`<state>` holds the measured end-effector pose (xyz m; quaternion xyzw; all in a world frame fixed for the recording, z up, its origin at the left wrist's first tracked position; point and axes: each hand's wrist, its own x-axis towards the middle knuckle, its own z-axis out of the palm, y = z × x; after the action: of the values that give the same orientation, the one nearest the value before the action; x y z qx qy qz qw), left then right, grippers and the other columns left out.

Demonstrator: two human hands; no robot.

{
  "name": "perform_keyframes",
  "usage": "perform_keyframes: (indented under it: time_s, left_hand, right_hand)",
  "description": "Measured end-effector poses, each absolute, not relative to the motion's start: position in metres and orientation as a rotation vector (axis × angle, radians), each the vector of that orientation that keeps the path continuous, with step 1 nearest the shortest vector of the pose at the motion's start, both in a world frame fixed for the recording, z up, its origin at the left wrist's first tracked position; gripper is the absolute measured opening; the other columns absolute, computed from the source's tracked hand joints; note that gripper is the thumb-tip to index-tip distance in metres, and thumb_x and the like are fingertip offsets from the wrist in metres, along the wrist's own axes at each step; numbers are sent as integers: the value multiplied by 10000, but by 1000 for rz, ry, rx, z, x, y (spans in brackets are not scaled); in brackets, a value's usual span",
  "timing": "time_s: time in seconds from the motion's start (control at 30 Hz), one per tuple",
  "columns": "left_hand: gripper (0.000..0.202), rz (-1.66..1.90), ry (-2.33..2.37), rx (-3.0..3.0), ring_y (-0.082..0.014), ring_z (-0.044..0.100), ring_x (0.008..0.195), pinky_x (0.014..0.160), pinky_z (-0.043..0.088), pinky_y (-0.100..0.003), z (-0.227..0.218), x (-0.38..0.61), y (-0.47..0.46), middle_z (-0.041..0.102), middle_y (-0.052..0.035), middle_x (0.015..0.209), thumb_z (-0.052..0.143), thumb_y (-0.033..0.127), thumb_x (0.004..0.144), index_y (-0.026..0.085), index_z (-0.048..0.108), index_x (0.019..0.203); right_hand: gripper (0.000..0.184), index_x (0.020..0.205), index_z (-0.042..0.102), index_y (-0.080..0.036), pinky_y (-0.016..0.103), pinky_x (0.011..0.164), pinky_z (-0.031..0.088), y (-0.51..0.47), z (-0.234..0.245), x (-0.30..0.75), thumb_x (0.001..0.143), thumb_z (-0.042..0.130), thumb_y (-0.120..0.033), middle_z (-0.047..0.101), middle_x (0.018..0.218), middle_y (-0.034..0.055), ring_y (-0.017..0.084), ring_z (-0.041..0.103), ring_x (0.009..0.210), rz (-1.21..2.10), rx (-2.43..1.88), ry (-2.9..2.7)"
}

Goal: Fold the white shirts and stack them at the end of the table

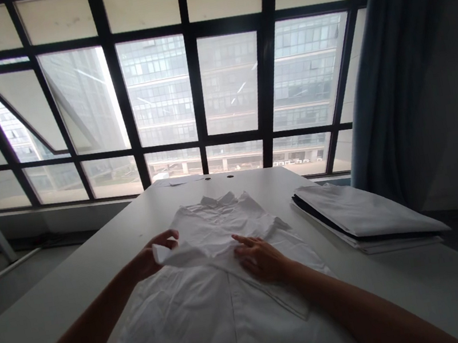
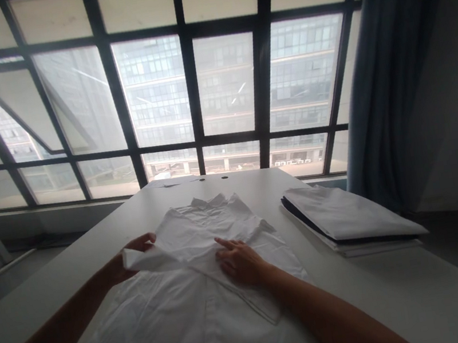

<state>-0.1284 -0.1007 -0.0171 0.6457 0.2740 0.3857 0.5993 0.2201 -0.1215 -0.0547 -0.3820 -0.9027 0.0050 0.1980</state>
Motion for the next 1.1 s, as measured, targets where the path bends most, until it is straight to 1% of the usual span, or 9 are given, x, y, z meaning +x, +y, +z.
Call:
perform_keyframes:
  time_s: [0.13,0.23,0.5,0.63,0.77,0.83,0.93,1.0,1.1]
  left_hand:
    - [309,554,705,1587,-193,631,709,792,497,-351,-11,-134,-110,688,-35,753,726,246,667,169,671,961]
    - [256,480,803,1612,-203,627,720,761,501,-339,-12,-130,-112,692,-44,770,719,214,640,171,698,891]
    - [193,880,697,1462,-151,577,627,644,470,-274,-6,-140,-113,575,19,630,723,249,674,158,625,813]
    - [329,652,715,1467,-209,637,725,739,501,-342,-1,-156,-115,661,7,748,696,316,687,171,646,978]
    - [419,471,824,1620,-231,674,637,641,531,-358,-5,-140,-121,694,-49,704,602,512,835,135,653,1009]
    - [460,565,879,1826,-216,672,651,655,546,-354,-13,-118,-126,706,-78,724,548,569,873,132,676,937]
    - [383,713,861,2293,-242,665,973,897,517,-392,-27,-82,-132,721,-123,1053,520,495,924,182,703,1048]
    - [392,634,759,2547,-274,552,1226,1063,408,-446,-34,-65,-131,633,-121,1288,539,434,928,223,643,1242]
    - [543,401,645,2710,-298,385,1386,1158,272,-497,-39,-54,-124,485,-103,1458,561,433,916,252,486,1422]
  right_hand:
    - [222,999,640,-172,419,952,474,-111,-62,224,778,625,-165,658,1149,115,242,617,1048,84,-1183,-2336]
    - [248,1015,626,-165,354,861,490,-106,-66,228,774,594,-115,676,945,74,210,617,910,89,-1170,-2319]
    - [212,923,629,-172,351,808,459,-103,-58,235,936,418,-188,641,884,93,204,571,847,-159,-910,-2266]
    - [161,840,641,-190,320,743,475,-108,-55,236,879,486,-201,654,821,76,192,591,773,-67,-851,-2375]
    - [225,767,655,-190,267,642,476,-111,-54,236,893,478,-247,658,747,49,155,602,651,74,-918,-2425]
    - [266,827,676,-186,275,660,495,-111,-54,235,925,445,-274,684,810,62,156,627,670,74,-974,-2380]
    - [280,1070,684,-177,354,844,516,-107,-54,229,920,484,-302,702,1078,115,219,664,947,37,-1051,-2371]
    - [419,1280,602,-169,422,1001,450,-98,-55,225,903,521,-333,612,1308,141,263,571,1193,61,-1131,-2419]
    - [603,1444,446,-133,468,1134,301,-75,-57,226,922,482,-432,416,1500,155,282,383,1384,169,-1300,-2525]
